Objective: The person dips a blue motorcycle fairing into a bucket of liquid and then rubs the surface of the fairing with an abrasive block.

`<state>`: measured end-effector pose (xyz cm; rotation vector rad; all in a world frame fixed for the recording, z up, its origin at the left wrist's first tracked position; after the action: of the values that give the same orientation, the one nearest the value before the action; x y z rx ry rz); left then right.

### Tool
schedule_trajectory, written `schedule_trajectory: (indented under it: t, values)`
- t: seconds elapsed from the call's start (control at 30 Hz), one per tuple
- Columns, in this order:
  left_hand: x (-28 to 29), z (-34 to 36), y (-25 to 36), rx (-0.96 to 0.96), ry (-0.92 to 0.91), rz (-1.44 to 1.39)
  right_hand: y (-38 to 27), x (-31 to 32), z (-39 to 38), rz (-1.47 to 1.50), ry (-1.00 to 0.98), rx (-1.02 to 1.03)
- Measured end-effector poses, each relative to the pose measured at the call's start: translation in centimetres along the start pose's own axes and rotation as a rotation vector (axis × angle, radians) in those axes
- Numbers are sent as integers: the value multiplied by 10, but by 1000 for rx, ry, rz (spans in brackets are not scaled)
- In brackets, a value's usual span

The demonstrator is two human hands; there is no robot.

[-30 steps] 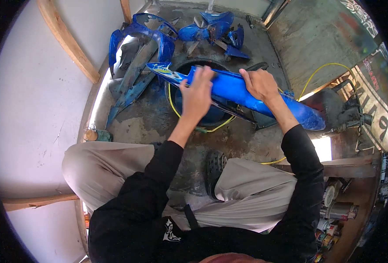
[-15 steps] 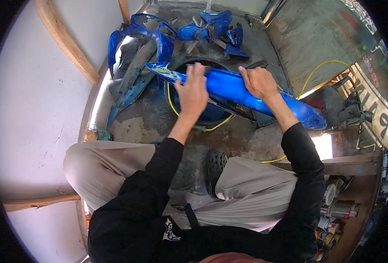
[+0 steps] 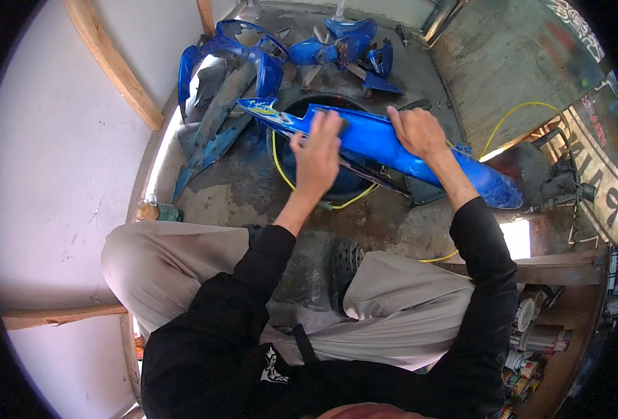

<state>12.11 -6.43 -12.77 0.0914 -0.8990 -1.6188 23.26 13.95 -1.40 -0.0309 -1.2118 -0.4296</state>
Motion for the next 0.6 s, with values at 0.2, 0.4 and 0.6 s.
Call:
schedule_trajectory:
  t: [0.2, 0.4, 0.6]
  values:
    - [-8, -19, 11, 23, 55, 101, -3, -8, 3, -44, 8, -11]
    - [-23, -31, 47, -218, -218, -53, 4, -11, 3, -2, 22, -9]
    - [25, 0, -60, 338, 69, 20, 4, -13, 9, -37, -35, 18]
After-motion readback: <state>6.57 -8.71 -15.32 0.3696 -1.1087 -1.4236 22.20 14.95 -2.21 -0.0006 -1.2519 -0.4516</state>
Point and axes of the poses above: each hand's wrist, its own z-axis towards the middle knuckle, its own x-axis out of the back of the hand, y = z × x, the point moved 2 cm from there along z, towards the middle knuckle, and after that the axes turned 10 degrees about -z, right-handed, at the moved point
